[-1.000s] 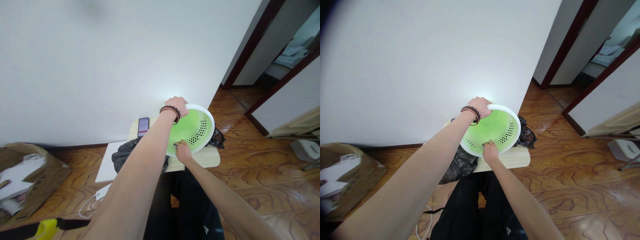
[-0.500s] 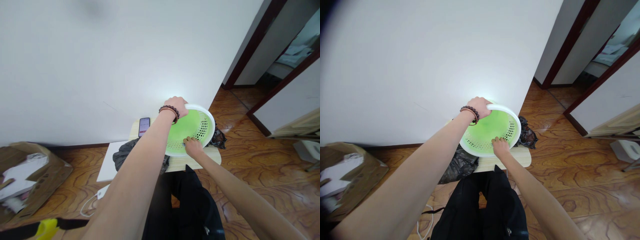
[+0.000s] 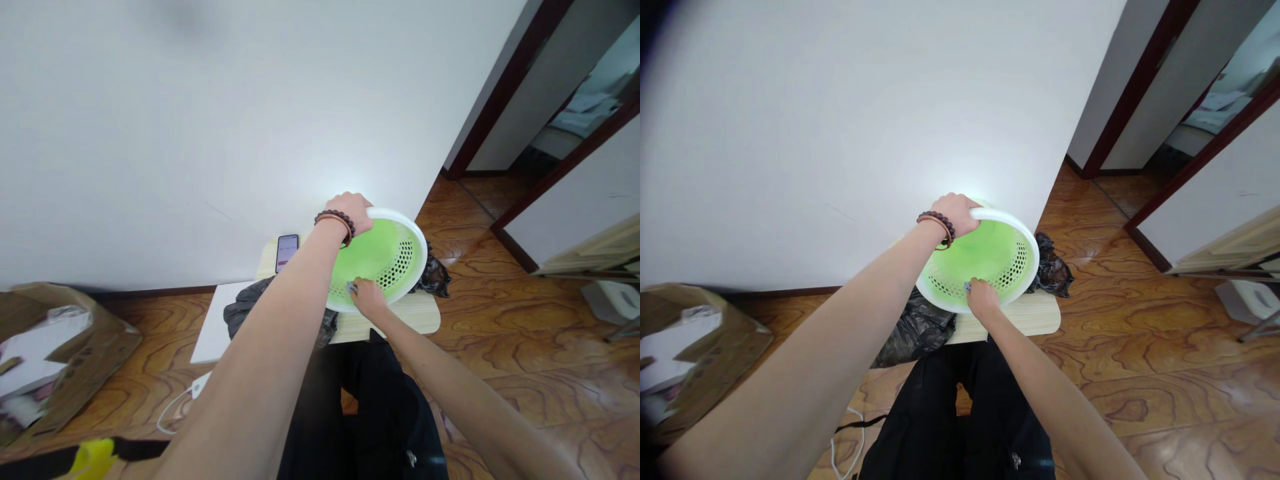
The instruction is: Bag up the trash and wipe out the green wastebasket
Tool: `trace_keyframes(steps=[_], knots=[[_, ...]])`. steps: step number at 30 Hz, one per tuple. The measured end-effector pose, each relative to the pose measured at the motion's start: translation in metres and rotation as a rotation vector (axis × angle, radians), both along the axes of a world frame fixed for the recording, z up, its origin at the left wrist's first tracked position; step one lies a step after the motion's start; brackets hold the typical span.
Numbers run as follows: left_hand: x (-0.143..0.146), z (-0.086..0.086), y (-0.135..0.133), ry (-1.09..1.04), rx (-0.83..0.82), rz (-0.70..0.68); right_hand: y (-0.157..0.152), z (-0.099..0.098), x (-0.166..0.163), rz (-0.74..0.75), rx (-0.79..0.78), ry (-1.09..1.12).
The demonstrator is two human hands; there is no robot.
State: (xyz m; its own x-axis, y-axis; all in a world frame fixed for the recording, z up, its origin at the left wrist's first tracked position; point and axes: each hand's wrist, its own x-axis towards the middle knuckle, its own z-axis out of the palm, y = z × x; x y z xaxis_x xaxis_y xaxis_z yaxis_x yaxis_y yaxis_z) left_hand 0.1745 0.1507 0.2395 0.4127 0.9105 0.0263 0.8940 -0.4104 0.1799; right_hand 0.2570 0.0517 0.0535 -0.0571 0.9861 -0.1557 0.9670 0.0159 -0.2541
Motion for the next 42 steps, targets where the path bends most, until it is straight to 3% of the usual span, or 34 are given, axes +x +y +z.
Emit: trace_keyframes(steps=[5, 9, 12, 16, 20, 24, 27, 33, 36, 39, 42], knots=[[-0.002, 0.000, 0.000, 0.002, -0.001, 0.024, -0.001, 0.008, 0.000, 0.158, 0.037, 0.037], [0.002, 0.000, 0.000, -0.002, -0.003, 0.012, 0.015, 0.032, 0.028, 0.233, 0.174, -0.174], [0.005, 0.000, 0.000, -0.002, -0.001, 0.010, 0.023, 0.037, 0.048, 0.195, 0.205, -0.318], [0.006, 0.001, -0.002, -0.007, -0.010, 0.010, 0.015, 0.017, 0.046, 0.066, 0.132, -0.353], [0.007, 0.001, -0.004, -0.011, -0.006, 0.024, 0.001, -0.007, 0.010, 0.004, 0.059, -0.210], [0.006, 0.000, -0.006, 0.007, -0.006, 0.031, -0.002, -0.013, -0.011, 0.000, -0.005, -0.046], [0.005, -0.001, -0.005, 0.019, -0.014, 0.028, 0.003, -0.003, 0.001, 0.086, 0.015, -0.060], [0.007, -0.004, -0.001, 0.012, 0.008, -0.005, 0.029, 0.046, 0.052, 0.283, 0.286, -0.343], [0.007, -0.004, -0.002, 0.018, 0.010, -0.001, 0.041, 0.060, 0.074, 0.291, 0.353, -0.428], [0.007, -0.002, -0.004, 0.021, 0.011, 0.009, 0.039, 0.052, 0.085, 0.246, 0.325, -0.435], [0.008, -0.001, -0.005, 0.020, -0.004, 0.014, 0.023, 0.026, 0.073, 0.138, 0.235, -0.378]])
